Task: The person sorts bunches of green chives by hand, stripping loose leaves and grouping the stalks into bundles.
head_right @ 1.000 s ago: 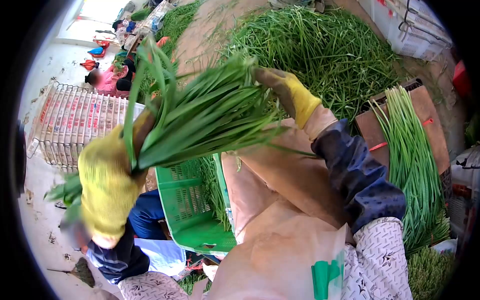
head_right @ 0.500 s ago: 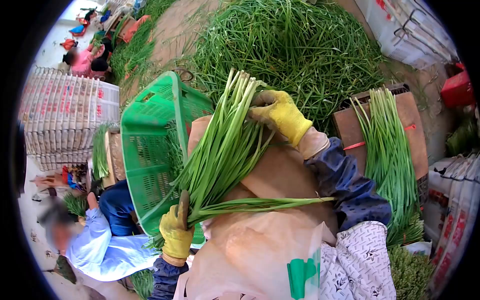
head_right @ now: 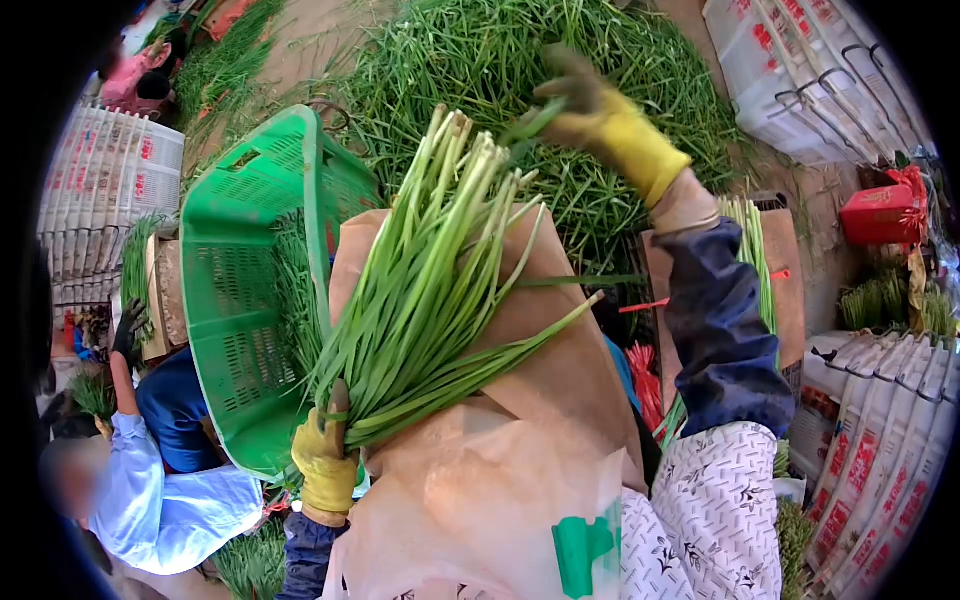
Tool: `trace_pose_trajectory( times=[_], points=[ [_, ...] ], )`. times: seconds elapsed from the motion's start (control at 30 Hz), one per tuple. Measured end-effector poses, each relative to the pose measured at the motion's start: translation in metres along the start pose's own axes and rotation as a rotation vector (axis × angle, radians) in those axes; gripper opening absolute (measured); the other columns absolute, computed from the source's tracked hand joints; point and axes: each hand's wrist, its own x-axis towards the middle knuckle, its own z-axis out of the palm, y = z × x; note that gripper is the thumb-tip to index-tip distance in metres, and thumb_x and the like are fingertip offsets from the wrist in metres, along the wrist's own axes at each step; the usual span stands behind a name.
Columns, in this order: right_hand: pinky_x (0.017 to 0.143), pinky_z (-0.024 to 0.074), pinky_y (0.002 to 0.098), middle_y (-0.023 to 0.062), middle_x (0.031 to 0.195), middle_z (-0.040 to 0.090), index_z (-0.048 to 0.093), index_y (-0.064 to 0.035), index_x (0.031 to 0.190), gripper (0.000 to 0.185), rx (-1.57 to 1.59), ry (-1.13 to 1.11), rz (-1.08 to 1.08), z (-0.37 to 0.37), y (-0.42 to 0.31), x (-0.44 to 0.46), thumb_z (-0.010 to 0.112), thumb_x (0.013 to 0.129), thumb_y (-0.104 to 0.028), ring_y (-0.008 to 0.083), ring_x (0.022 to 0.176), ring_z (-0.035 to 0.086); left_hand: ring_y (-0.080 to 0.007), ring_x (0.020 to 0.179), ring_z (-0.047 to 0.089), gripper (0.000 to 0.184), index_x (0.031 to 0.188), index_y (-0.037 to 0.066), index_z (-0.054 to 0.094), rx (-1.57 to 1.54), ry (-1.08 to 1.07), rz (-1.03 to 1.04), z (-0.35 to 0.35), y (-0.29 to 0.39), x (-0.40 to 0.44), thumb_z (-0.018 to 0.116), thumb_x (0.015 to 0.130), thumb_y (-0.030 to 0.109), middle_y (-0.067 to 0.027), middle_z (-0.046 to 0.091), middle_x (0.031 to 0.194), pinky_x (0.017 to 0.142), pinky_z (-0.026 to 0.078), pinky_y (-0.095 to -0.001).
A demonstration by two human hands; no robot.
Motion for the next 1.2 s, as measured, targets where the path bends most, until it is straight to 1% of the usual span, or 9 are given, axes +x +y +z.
trace_pose_trajectory(
  times=[0.37,0.43,0.57,0.67,0.73,0.8,0.9,1.07,1.2],
  points=[
    [0.061,0.0509,0.0230,0.0031,0.092,0.067,0.066,-0.0071,0.112,0.027,-0.202,0.001,0.241,0.022,-0.031,-0.004,0.060,0.093,-0.026,0.0082,0.068,0.060,-0.0419,0.081,0.061,0.092,0.143,0.011,0.039,-0.279,0.084,-0.132,0.025,0.000,-0.002,0.079,0.061,0.018,-0.0237,0.058,0.117,0.064,0.051,-0.0431],
    [0.056,0.0499,0.0242,0.0044,0.093,0.067,0.067,-0.0105,0.111,0.027,-0.740,-0.009,-0.355,-0.014,-0.002,0.004,0.061,0.092,-0.028,0.0083,0.062,0.058,-0.0416,0.081,0.061,0.092,0.143,0.011,0.039,-0.263,0.102,-0.117,0.025,0.000,-0.003,0.079,0.061,0.018,-0.0235,0.058,0.117,0.065,0.051,-0.0429],
    [0.074,0.0528,0.0270,0.0112,0.113,0.063,0.057,-0.0137,0.129,0.055,-0.855,0.338,-0.012,-0.019,-0.013,-0.008,0.074,0.082,-0.035,0.0171,0.084,0.064,-0.0412,0.097,0.063,0.088,0.145,0.008,0.032,-0.255,0.058,-0.113,0.016,0.007,0.003,0.077,0.070,0.012,-0.0209,0.056,0.127,0.076,0.053,-0.0412],
    [0.083,0.0499,0.0292,0.0105,0.117,0.061,0.056,-0.0099,0.128,0.059,-0.908,0.035,-0.362,0.045,-0.034,-0.037,0.079,0.077,-0.027,0.0176,0.103,0.061,-0.0409,0.095,0.064,0.084,0.145,0.008,0.033,-0.261,0.068,-0.074,0.022,0.005,0.003,0.075,0.072,0.012,-0.0218,0.057,0.126,0.074,0.054,-0.0410],
    [0.085,0.0506,0.0388,0.0150,0.117,0.063,0.065,-0.0047,0.113,0.056,-0.899,0.039,-0.513,0.069,-0.013,-0.031,0.075,0.074,-0.043,0.0321,0.101,0.062,-0.0408,0.094,0.064,0.081,0.145,0.008,0.034,-0.284,0.043,-0.122,0.021,0.006,0.006,0.073,0.074,0.012,-0.0230,0.058,0.123,0.072,0.054,-0.0406],
    [0.067,0.0523,0.0279,0.0048,0.094,0.070,0.071,-0.0115,0.099,0.023,-0.008,0.173,0.083,0.077,-0.003,-0.025,0.072,0.079,-0.022,0.0180,0.084,0.066,-0.0408,0.094,0.063,0.078,0.145,0.009,0.035,-0.236,0.054,-0.143,0.017,0.008,0.006,0.071,0.076,0.012,-0.0238,0.059,0.121,0.072,0.054,-0.0402],
    [0.065,0.0516,0.0250,0.0032,0.095,0.071,0.069,-0.0136,0.105,0.024,-0.634,0.162,-0.280,0.025,0.005,0.000,0.069,0.083,-0.021,0.0133,0.086,0.067,-0.0391,0.072,0.060,0.089,0.143,0.013,0.039,-0.218,0.105,-0.110,0.024,0.004,0.001,0.077,0.063,0.018,-0.0178,0.060,0.097,0.060,0.049,-0.0438],
    [0.097,0.0446,0.0424,0.0118,0.116,0.065,0.062,-0.0156,0.120,0.044,-1.522,0.309,0.366,-0.052,-0.016,0.010,0.064,0.084,-0.041,0.0305,0.110,0.060,-0.0396,0.073,0.059,0.089,0.143,0.015,0.040,-0.253,0.125,-0.139,0.021,0.007,0.003,0.076,0.061,0.015,-0.0179,0.059,0.100,0.061,0.049,-0.0449],
    [0.097,0.0437,0.0423,0.0102,0.115,0.064,0.064,-0.0134,0.117,0.035,-0.890,0.074,-0.554,0.021,-0.061,-0.044,0.064,0.082,-0.014,0.0293,0.113,0.057,-0.0432,0.094,0.061,0.082,0.143,0.008,0.038,-0.315,0.035,-0.156,0.025,0.005,0.003,0.070,0.068,0.006,-0.0239,0.060,0.115,0.075,0.051,-0.0428]
  ],
)
